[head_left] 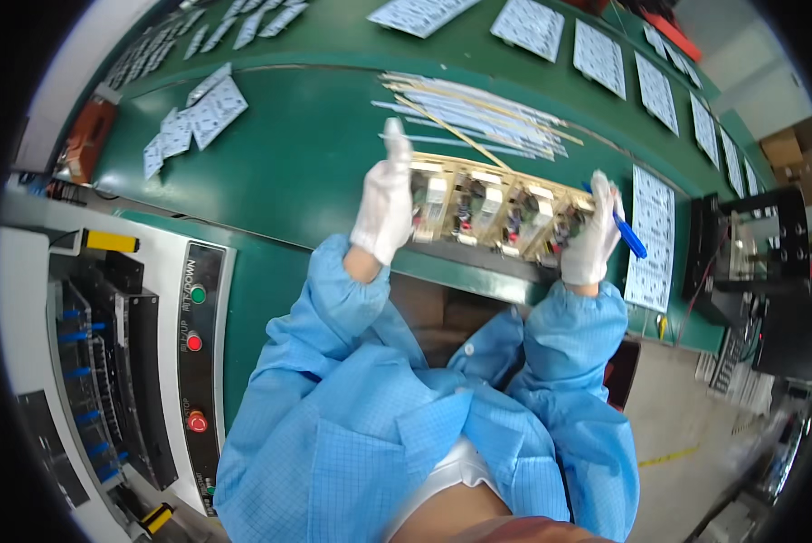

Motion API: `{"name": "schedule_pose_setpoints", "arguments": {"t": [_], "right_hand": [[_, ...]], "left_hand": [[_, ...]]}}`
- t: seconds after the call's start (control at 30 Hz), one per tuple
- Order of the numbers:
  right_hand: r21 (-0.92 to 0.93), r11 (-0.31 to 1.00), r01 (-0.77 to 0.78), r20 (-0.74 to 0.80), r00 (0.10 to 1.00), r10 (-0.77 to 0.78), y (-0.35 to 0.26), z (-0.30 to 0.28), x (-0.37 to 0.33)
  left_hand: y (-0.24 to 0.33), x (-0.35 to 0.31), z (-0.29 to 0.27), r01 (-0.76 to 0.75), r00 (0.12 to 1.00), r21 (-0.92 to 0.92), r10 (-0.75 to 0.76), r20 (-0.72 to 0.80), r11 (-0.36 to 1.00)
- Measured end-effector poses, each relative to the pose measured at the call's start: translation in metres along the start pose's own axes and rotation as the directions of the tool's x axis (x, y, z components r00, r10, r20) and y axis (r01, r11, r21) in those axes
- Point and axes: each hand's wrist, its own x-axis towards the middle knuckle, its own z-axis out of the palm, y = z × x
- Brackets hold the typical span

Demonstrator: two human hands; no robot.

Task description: The worker is testing printed circuit board assemblies using a testing fixture and marking them with a pen.

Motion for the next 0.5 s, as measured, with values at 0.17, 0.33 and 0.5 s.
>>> {"name": "schedule_pose_setpoints", "arguments": {"t": [0.17,0.33,0.5], "right_hand": [[-0.21,0.947,0.242,0.307,0.936,-0.171,-0.001,0.007,0.02],[0.267,0.955,0.129,0.197,0.963,-0.185,-0.032,0.012,0.028],[-0.028,0.997,0.07,0.26,0.964,-0.06,-0.044,0.043,-0.043]], "left_hand": [[-0.011,-0.037,0.007,-0.141,0.961,-0.064,0.121,-0.247,0.988],[0.0,-0.012,-0.009,-0.11,0.982,-0.504,0.014,-0.19,0.856],[-0.008,-0.011,0.017,-0.287,0.947,-0.618,0.314,-0.068,0.732]]}}
